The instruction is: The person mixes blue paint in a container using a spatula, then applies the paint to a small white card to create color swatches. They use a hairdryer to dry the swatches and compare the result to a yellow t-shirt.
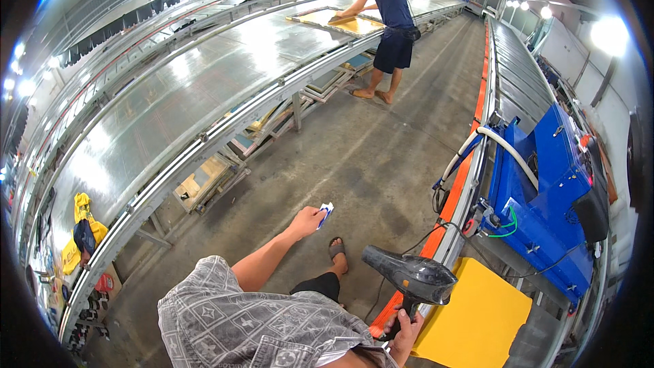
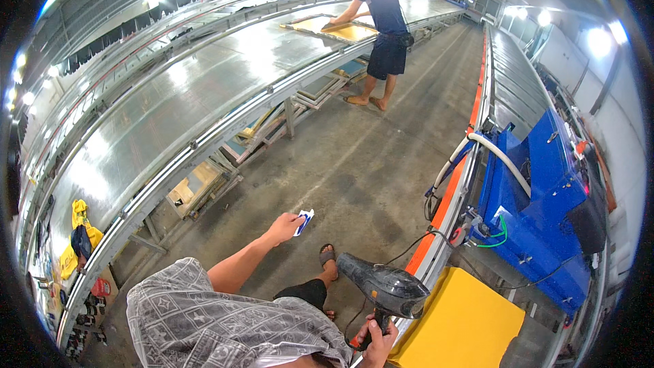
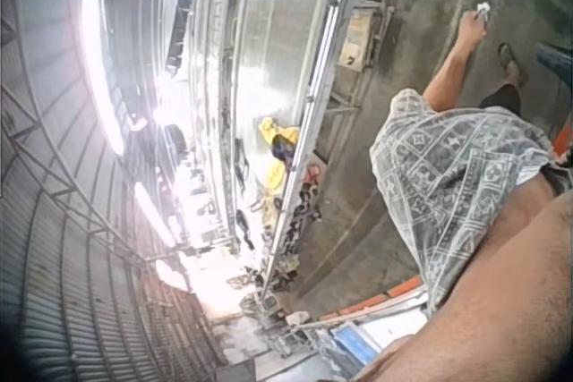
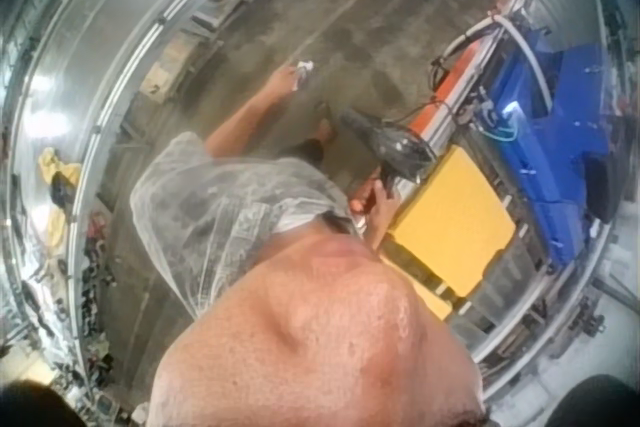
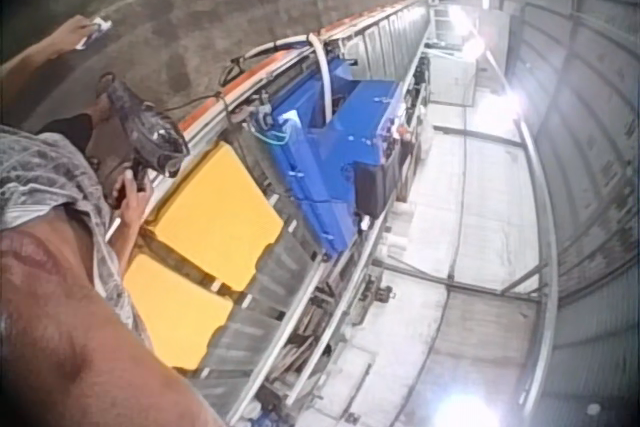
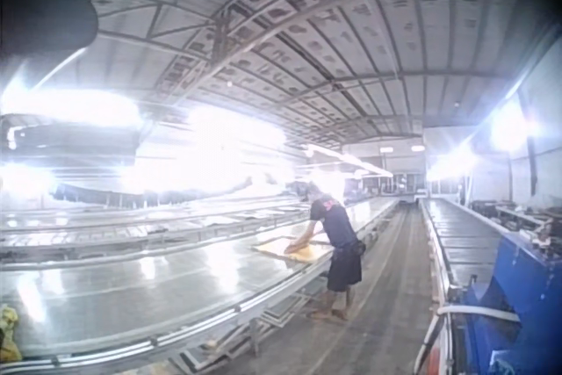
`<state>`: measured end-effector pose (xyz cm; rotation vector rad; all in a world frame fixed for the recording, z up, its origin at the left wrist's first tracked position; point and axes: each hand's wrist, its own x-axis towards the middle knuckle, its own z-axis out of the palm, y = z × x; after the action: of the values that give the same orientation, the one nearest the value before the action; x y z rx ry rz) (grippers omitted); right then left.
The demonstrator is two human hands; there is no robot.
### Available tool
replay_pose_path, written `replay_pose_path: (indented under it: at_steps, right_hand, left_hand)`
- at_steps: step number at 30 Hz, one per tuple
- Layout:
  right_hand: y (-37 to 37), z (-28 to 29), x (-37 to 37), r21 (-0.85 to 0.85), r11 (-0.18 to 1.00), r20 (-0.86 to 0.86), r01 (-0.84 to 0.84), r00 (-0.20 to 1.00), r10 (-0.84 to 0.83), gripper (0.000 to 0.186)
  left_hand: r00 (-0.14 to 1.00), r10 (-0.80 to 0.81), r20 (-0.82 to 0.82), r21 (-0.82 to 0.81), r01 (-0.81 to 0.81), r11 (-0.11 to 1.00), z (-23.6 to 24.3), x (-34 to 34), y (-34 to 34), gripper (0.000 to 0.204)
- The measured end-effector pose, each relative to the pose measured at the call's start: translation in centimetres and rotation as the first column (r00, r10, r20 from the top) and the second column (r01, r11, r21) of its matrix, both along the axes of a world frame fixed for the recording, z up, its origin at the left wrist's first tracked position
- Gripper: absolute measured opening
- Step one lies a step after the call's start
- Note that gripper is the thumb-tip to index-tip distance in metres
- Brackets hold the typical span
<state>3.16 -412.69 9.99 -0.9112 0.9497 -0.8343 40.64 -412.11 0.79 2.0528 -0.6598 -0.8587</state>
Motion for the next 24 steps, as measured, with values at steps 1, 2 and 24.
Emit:
replay_pose_path:
  at_steps: [1,2,24]
  right_hand:
    - [0.0,0.0,0.1,0.004,1.000,-0.002,0.000,1.000,0.000,0.033]
    - [0.1,0.1,0.1,0.007,1.000,-0.004,0.000,1.000,0.000,0.033]
    - [0.2,-0.9,-0.4,-0.008,1.000,0.024,0.011,1.000,-0.011,0.033]
  left_hand:
    - [1.000,0.004,-0.013,0.008,-0.003,1.000,0.1,0.0,0.0,0.046]
    - [1.000,0.009,-0.011,0.029,-0.009,1.000,0.1,0.0,0.2,0.046]
    - [0.998,-0.028,-0.065,0.017,0.029,0.999,-1.2,-0.7,0.4,0.044]
